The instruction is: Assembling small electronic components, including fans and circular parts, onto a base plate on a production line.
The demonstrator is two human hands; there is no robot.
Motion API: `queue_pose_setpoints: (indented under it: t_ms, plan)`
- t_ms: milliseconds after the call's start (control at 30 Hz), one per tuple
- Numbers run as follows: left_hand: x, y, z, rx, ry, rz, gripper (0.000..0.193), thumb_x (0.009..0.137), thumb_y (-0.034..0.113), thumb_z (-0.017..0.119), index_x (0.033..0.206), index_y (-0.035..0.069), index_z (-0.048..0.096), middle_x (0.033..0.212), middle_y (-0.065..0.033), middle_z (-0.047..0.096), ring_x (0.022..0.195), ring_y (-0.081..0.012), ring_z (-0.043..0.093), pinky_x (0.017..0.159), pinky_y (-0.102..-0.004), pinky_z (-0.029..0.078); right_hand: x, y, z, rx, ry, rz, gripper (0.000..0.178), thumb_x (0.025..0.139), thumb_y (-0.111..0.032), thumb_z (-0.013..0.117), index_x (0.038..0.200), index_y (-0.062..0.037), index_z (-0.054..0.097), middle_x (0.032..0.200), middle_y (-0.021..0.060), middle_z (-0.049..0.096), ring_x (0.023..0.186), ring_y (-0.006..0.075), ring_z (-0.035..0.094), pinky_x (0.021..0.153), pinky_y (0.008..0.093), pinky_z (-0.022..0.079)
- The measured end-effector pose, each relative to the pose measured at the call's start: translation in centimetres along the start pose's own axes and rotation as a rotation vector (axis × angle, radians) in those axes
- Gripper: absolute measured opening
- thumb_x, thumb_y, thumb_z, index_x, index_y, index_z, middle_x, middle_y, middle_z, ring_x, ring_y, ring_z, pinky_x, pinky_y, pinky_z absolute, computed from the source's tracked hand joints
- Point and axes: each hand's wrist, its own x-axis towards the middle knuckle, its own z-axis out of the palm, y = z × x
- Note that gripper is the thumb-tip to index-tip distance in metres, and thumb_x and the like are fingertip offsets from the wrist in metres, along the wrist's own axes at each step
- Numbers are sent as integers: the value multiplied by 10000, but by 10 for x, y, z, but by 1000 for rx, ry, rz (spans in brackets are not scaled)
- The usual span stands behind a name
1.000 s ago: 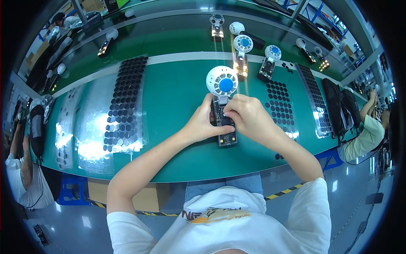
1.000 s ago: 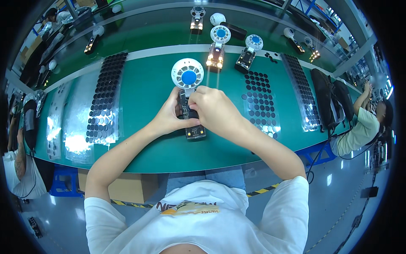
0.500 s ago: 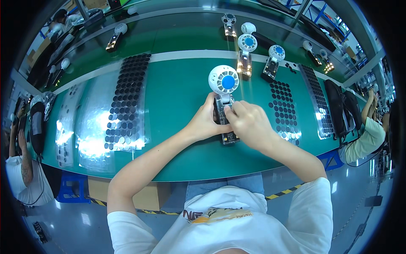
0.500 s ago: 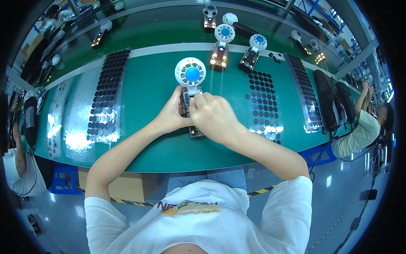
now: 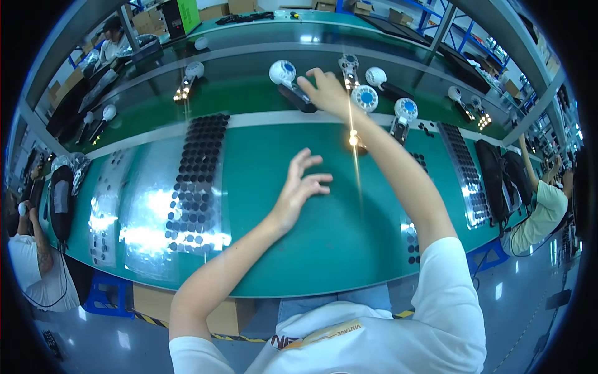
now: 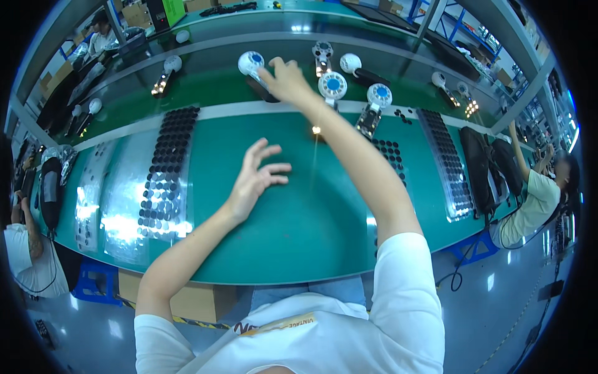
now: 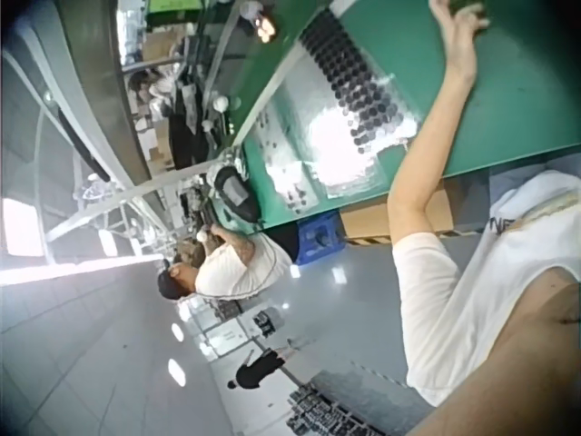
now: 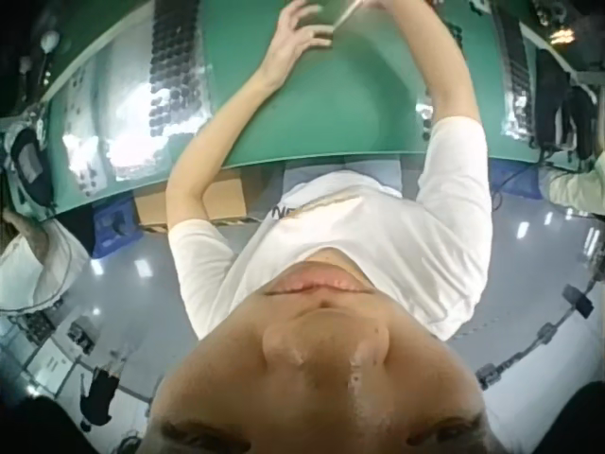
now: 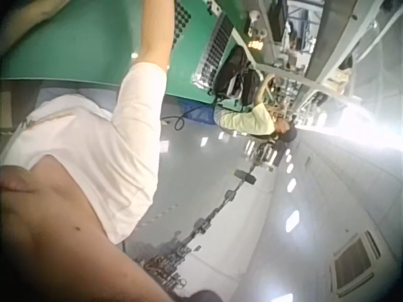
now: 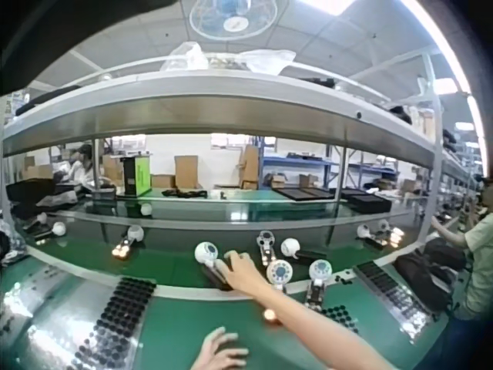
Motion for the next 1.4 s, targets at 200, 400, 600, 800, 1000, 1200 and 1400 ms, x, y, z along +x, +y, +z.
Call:
queue_pose_setpoints:
  t_ms: [200,400,600,800,1000,1200,1400]
  plan:
    - [1,1,6,467,-250,-4,562,790,-8,507,1293,38,261,1194,-142,359,943,-208,475,748,-276,434,92,74,-42,-617,-353,134,441,833,-425,459,985,-52,638,975,110,648,911,363,587,794,444,457]
    - [1,0,-2,471,-278,15,505,797,-12,494,1263,37,305,1158,-133,394,900,-181,482,727,-261,436,98,108,-49,-307,-344,240,371,831,-367,474,953,-60,643,898,63,629,793,246,554,706,357,450]
    - [4,0,4,469,-327,3,462,805,2,497,1238,40,338,1112,-123,442,876,-169,494,733,-259,436,75,127,-82,-16,-296,286,270,829,-271,496,924,-71,651,833,21,610,692,138,522,619,276,438]
    - [4,-10,-4,229,-232,-18,526,848,97,530,1296,70,256,1166,-152,440,942,-204,508,787,-300,444,-58,-3,-108,17,-188,-180,174,793,-172,574,908,-77,663,781,97,613,651,205,533,591,299,434]
    - [-7,-1,9,-90,31,-38,633,842,115,568,1339,57,179,1215,-188,437,1000,-241,521,830,-329,460,-208,-31,-101,120,-289,-347,182,791,-142,598,960,-116,660,1008,153,526,820,277,521,728,327,450]
    - [-17,0,23,336,-125,-321,577,780,90,632,1265,1,333,1145,-183,531,974,-241,574,851,-320,470,-285,-26,-155,135,-146,28,204,690,-12,655,876,-89,687,1251,130,475,987,240,521,810,310,441]
    - [-15,3,28,252,-109,-425,632,712,24,696,1246,5,358,1085,-158,531,950,-214,569,831,-308,475,-357,36,-226,-176,87,403,164,665,1,655,825,-33,665,965,50,626,895,202,538,758,295,445]
